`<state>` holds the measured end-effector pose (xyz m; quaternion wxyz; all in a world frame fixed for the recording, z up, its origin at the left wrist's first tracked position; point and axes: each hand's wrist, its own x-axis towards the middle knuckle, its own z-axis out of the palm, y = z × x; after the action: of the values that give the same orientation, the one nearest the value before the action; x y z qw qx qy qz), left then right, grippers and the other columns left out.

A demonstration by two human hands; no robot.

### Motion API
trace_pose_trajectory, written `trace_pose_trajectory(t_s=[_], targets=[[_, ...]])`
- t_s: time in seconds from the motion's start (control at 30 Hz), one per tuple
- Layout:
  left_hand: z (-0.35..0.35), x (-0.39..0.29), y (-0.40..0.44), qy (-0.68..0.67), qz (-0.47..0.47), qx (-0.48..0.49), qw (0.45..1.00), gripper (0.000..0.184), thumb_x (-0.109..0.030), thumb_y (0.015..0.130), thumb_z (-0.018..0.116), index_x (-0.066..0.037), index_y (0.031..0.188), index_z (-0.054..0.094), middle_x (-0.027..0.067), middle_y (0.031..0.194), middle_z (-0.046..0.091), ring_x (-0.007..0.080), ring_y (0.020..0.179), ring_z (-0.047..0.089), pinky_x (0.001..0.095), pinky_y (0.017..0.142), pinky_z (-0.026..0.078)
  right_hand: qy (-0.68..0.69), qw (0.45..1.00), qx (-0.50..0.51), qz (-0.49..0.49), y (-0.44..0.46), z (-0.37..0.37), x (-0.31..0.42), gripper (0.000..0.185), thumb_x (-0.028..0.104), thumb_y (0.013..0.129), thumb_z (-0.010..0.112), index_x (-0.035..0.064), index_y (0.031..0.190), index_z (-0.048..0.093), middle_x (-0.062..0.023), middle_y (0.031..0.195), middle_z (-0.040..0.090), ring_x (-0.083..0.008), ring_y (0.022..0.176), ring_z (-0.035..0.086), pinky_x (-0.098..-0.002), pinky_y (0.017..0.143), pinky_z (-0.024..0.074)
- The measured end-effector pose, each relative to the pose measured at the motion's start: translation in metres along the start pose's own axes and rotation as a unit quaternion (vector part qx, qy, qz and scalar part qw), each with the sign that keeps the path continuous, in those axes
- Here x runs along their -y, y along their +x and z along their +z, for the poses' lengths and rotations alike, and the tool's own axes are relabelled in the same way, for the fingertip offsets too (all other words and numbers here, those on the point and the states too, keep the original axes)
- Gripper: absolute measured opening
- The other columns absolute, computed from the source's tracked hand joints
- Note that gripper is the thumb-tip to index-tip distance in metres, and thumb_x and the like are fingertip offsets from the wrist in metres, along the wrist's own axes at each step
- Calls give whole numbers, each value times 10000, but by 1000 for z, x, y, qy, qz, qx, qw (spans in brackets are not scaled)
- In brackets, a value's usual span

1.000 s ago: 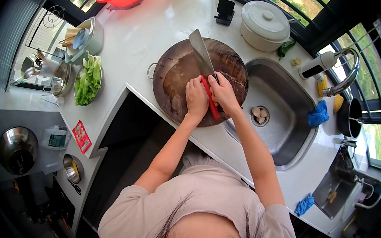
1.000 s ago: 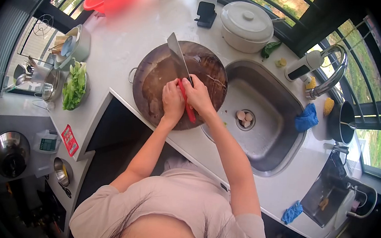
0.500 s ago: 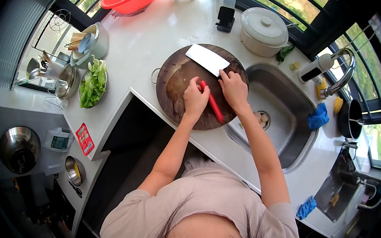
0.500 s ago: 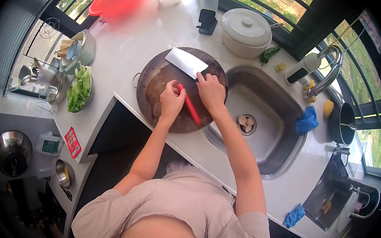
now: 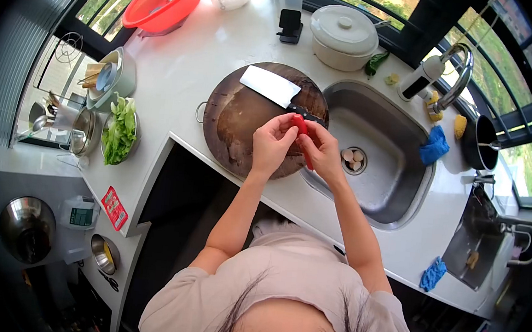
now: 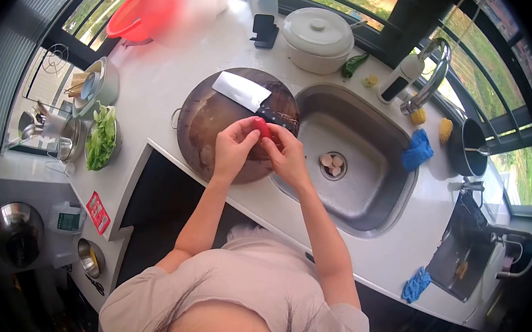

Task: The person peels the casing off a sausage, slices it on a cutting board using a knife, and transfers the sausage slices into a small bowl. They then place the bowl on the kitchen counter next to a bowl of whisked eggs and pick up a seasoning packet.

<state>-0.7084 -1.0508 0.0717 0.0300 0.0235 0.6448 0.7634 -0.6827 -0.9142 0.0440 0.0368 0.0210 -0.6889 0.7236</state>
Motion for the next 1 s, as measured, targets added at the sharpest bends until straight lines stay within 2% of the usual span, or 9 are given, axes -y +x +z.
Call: trace_pose_trajectory(t_s=[0.07,0.1,0.13,0.37,0.57,0.73,0.83,0.87,1.0], targets=[[10,-3,-3,67,10,9,998,244,-40,885,643,65,1105,666,95,919,722,106,809,678,235,725,549,63,997,-34,21,-12,-11,3,290,66,914,629,-6,1194,607,-72,1037,640,-121,891,631,-257,770,513],[15,-5,-5,100,16,12,995,227,-48,889,641,62,1084,679,96,894,728,106,790,681,236,714,551,38,998,-48,5,-17,-16,5,290,62,911,631,-1,1193,609,-68,1034,638,-119,883,630,-255,764,511],[23,-11,-8,110,37,2,993,176,-73,889,650,46,1002,713,86,787,729,95,702,675,234,655,544,12,998,-61,-11,-23,-20,6,290,58,909,632,5,1193,611,-63,1031,635,-116,876,630,-253,759,509],[42,-29,-15,190,61,67,978,144,-72,855,670,41,929,717,80,727,717,75,647,657,227,604,516,-66,986,-145,-51,-46,-34,21,282,20,866,655,36,1148,647,-61,987,629,-142,864,628,-244,755,497],[47,-33,-18,221,64,101,968,125,-71,832,673,51,844,696,79,671,693,71,616,635,234,583,504,-152,972,-156,-84,-59,-43,28,292,-1,834,677,28,1124,658,-86,999,619,-187,893,635,-258,767,508],[46,-31,-19,262,69,113,956,133,-76,796,683,57,796,677,86,642,671,70,583,610,239,560,489,-143,973,-154,-97,-65,-43,28,299,-15,828,674,31,1124,661,-91,1013,615,-181,892,628,-263,776,505],[45,-35,-18,258,39,125,957,112,-64,783,675,47,772,677,52,617,649,58,555,572,229,535,463,-110,982,-137,-74,-68,-47,22,310,-28,832,664,23,1138,654,-80,1014,615,-170,875,620,-254,771,498],[44,-33,-17,225,-2,137,965,99,-58,784,669,39,763,674,40,617,639,53,556,557,222,531,449,-100,985,-128,-65,-68,-49,19,315,-32,835,659,19,1146,650,-74,1014,616,-165,868,617,-250,770,495],[38,-21,-10,53,-150,187,969,62,-37,795,640,-8,742,651,-1,629,597,37,564,501,199,525,392,119,990,-78,-17,-71,-52,7,291,39,899,619,16,1189,627,-48,1026,618,-129,873,592,-237,776,473]])
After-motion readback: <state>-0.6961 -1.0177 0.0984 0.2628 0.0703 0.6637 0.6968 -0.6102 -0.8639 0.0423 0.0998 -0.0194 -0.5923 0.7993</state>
